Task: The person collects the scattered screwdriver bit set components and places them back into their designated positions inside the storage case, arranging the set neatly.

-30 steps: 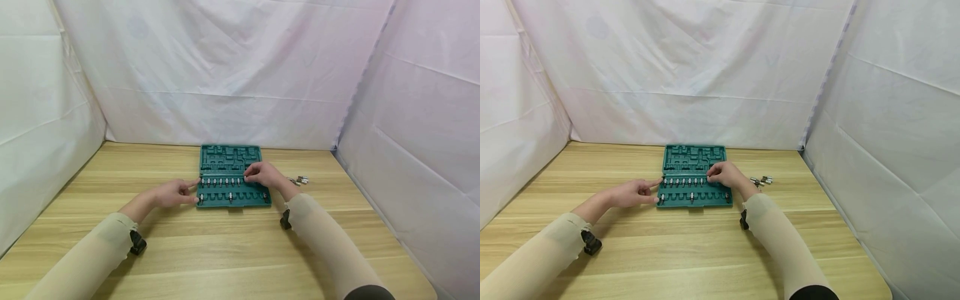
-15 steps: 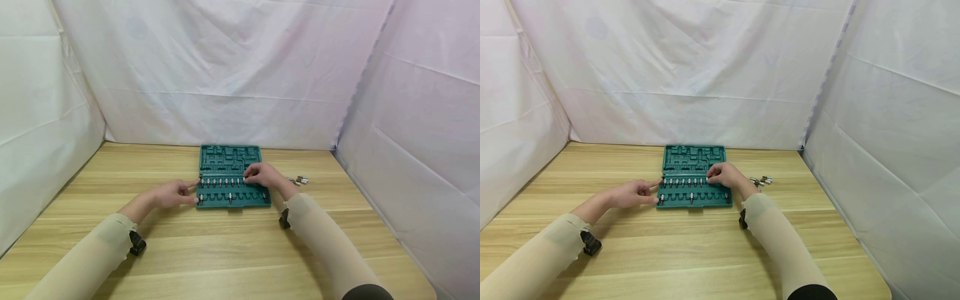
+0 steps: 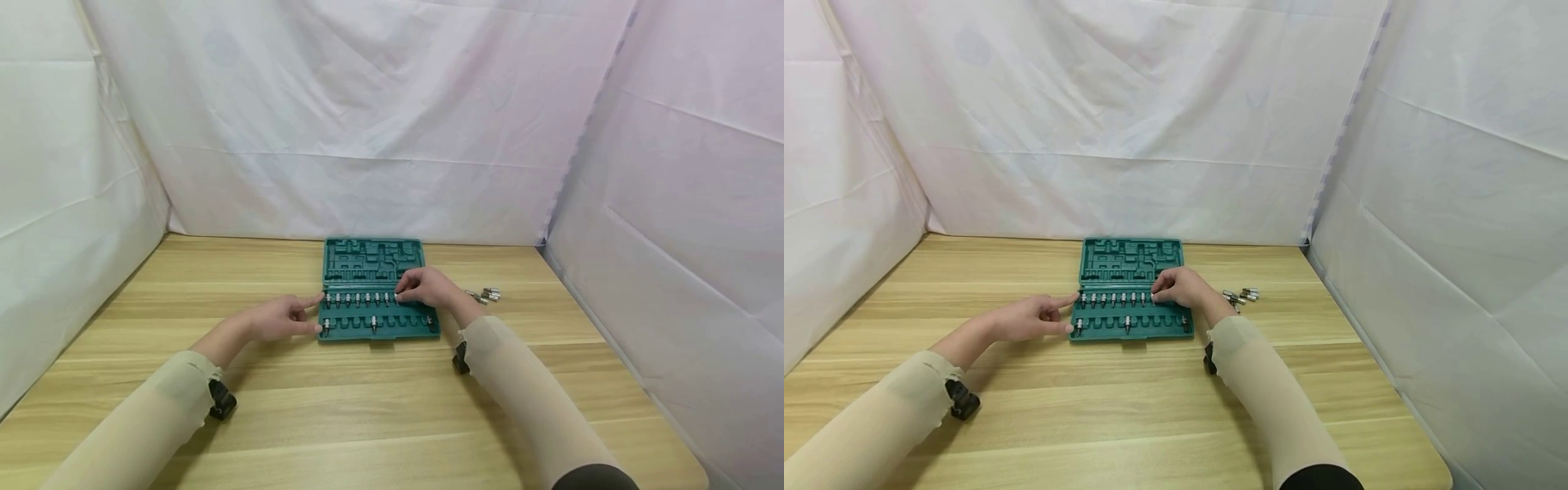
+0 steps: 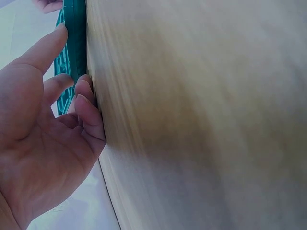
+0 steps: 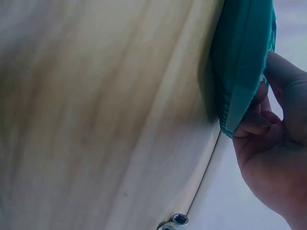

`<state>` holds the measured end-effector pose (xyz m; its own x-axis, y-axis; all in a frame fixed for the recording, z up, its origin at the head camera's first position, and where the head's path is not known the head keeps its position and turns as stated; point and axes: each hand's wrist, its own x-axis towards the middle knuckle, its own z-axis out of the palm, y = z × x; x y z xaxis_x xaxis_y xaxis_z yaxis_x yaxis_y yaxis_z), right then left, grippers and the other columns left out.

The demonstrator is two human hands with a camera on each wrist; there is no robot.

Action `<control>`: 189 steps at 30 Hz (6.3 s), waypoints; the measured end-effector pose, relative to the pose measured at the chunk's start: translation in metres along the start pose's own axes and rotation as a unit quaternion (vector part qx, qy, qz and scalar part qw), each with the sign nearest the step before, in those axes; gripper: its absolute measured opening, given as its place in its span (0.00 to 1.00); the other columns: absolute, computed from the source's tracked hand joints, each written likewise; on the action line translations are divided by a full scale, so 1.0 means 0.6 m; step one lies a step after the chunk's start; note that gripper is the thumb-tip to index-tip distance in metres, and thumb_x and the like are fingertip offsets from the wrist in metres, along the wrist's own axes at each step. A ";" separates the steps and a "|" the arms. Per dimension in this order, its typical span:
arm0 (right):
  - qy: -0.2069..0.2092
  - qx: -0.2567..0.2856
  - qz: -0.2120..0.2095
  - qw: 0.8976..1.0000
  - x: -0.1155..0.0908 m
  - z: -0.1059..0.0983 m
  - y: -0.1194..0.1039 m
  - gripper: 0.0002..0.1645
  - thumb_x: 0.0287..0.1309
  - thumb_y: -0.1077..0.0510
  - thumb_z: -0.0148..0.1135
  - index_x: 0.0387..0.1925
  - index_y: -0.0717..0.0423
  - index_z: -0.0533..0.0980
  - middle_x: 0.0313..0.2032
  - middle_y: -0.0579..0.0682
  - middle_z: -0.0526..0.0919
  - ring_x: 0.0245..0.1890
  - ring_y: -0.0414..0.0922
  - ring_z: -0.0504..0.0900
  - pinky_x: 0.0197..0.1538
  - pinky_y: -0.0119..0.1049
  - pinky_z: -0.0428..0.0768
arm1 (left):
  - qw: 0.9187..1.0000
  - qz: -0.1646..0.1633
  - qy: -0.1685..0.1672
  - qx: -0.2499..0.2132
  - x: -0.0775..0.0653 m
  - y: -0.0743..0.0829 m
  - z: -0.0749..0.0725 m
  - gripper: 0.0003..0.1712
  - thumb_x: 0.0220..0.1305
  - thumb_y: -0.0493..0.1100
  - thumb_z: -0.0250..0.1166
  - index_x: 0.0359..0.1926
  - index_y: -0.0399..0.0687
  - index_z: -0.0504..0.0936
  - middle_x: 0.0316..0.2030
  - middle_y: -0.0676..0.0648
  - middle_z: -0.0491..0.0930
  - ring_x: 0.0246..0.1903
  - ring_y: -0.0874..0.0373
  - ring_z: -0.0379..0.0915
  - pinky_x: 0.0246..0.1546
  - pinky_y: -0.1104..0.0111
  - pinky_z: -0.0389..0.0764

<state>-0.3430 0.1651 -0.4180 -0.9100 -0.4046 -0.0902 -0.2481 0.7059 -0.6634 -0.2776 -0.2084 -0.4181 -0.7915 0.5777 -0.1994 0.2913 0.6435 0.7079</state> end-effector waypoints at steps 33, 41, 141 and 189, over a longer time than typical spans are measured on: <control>-0.015 -0.006 -0.006 1.000 0.001 -0.005 0.001 0.07 0.76 0.53 0.71 0.50 0.45 0.89 0.40 0.48 0.88 0.41 0.46 0.83 0.49 0.42 0.81 | 1.000 -0.006 0.000 0.000 0.002 -0.006 0.000 0.49 0.79 0.55 0.69 0.89 0.51 0.53 0.26 0.51 0.71 0.25 0.57 0.61 0.29 0.66 0.68; -0.020 0.012 -0.011 1.000 0.001 -0.009 0.008 0.08 0.75 0.53 0.72 0.51 0.46 0.89 0.44 0.48 0.88 0.43 0.45 0.83 0.50 0.42 0.82 | 1.000 -0.006 0.005 0.004 0.003 -0.007 0.001 0.50 0.78 0.56 0.70 0.89 0.51 0.54 0.24 0.52 0.70 0.25 0.57 0.60 0.30 0.66 0.68; 0.117 0.023 0.024 0.993 -0.156 -0.154 0.168 0.16 0.73 0.54 0.72 0.54 0.58 0.84 0.51 0.59 0.88 0.43 0.44 0.85 0.46 0.36 0.83 | 1.000 -0.010 0.004 -0.011 -0.003 0.001 0.000 0.50 0.78 0.55 0.71 0.89 0.52 0.54 0.25 0.50 0.72 0.24 0.57 0.59 0.28 0.67 0.67; 0.053 0.072 -0.055 0.995 -0.034 -0.050 0.036 0.19 0.79 0.46 0.67 0.59 0.54 0.84 0.49 0.53 0.89 0.47 0.54 0.87 0.55 0.56 0.86 | 1.000 -0.011 0.008 0.004 0.002 -0.005 0.002 0.50 0.78 0.55 0.70 0.89 0.52 0.54 0.25 0.52 0.68 0.26 0.56 0.61 0.30 0.66 0.68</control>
<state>-0.3398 0.2063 -0.4081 -0.9115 -0.4065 0.0623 -0.3053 0.5675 -0.7647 -0.2789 -0.2089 -0.4209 -0.8064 0.5554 -0.2030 0.2786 0.6596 0.6981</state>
